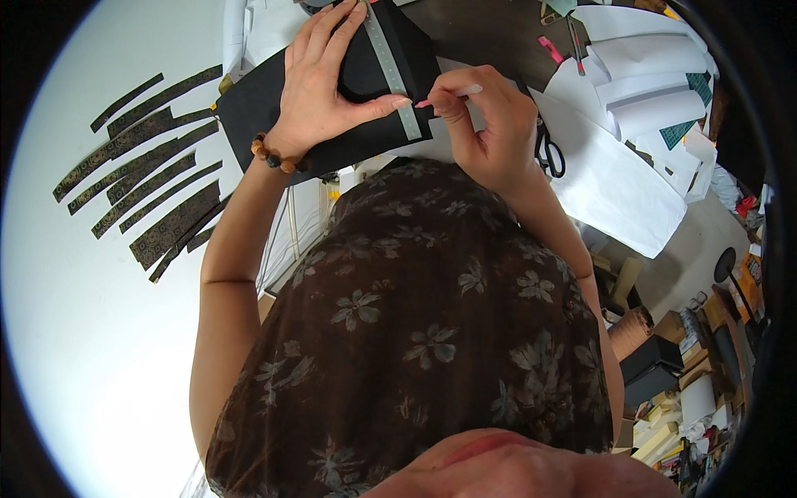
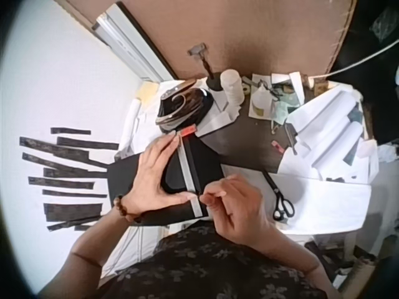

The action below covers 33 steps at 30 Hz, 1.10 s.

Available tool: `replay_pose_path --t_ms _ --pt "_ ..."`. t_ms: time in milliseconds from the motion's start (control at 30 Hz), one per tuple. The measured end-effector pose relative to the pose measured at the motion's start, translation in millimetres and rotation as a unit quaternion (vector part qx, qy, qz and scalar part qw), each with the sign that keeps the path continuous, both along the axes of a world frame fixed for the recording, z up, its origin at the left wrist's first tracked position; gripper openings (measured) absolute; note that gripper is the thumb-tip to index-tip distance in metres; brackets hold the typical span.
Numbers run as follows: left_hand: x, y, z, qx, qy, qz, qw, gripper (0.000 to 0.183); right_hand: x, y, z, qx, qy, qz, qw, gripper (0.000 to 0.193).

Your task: The person measures and marks a black sheet of paper using a ruler and pencil, then cuts it with scissors. They fold the cut edge, iron it, and apply glue with a brush to the folded edge.

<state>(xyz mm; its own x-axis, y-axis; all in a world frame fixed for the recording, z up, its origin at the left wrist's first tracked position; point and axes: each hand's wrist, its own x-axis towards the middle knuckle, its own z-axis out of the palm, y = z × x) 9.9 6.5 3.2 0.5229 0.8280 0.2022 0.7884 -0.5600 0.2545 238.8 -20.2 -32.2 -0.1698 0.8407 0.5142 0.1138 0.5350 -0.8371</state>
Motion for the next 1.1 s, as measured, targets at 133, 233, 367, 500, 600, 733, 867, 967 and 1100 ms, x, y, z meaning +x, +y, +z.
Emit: replay_pose_path --t_ms 133,233,367,500,600,733,867,967,1100 --pt "3 0 4 0.001 -0.001 0.002 1.000 0.101 -13 17 -4 -0.010 0.046 -0.006 0.999 0.006" --pt "5 0 5 -0.006 -0.005 0.010 1.000 0.101 -23 43 -10 -0.025 0.055 0.003 0.998 0.004" --pt "5 -1 5 -0.009 0.003 0.016 1.000 0.102 -32 72 19 -0.021 0.071 -0.003 0.997 0.009" --pt "5 -1 6 -0.007 0.004 0.014 1.000 0.102 -42 90 6 0.045 0.076 -0.026 0.996 0.009" --pt "5 -1 6 -0.003 0.004 0.014 1.000 0.103 -37 87 8 0.056 0.047 -0.021 0.997 0.007" --pt "6 0 5 -0.003 0.005 0.013 1.000 0.102 -27 64 -11 0.051 0.020 -0.016 0.998 0.006" --pt "4 -2 5 -0.002 0.000 0.013 1.000 0.102 0 13 -1 -0.015 0.020 0.031 0.999 0.006" --pt "3 -2 5 -0.002 -0.003 0.008 1.000 0.101 22 -15 9 -0.047 -0.023 0.095 0.994 0.006" --pt "1 -2 7 0.008 0.008 0.008 1.000 0.099 27 -24 -12 -0.107 0.097 0.010 0.989 0.005"
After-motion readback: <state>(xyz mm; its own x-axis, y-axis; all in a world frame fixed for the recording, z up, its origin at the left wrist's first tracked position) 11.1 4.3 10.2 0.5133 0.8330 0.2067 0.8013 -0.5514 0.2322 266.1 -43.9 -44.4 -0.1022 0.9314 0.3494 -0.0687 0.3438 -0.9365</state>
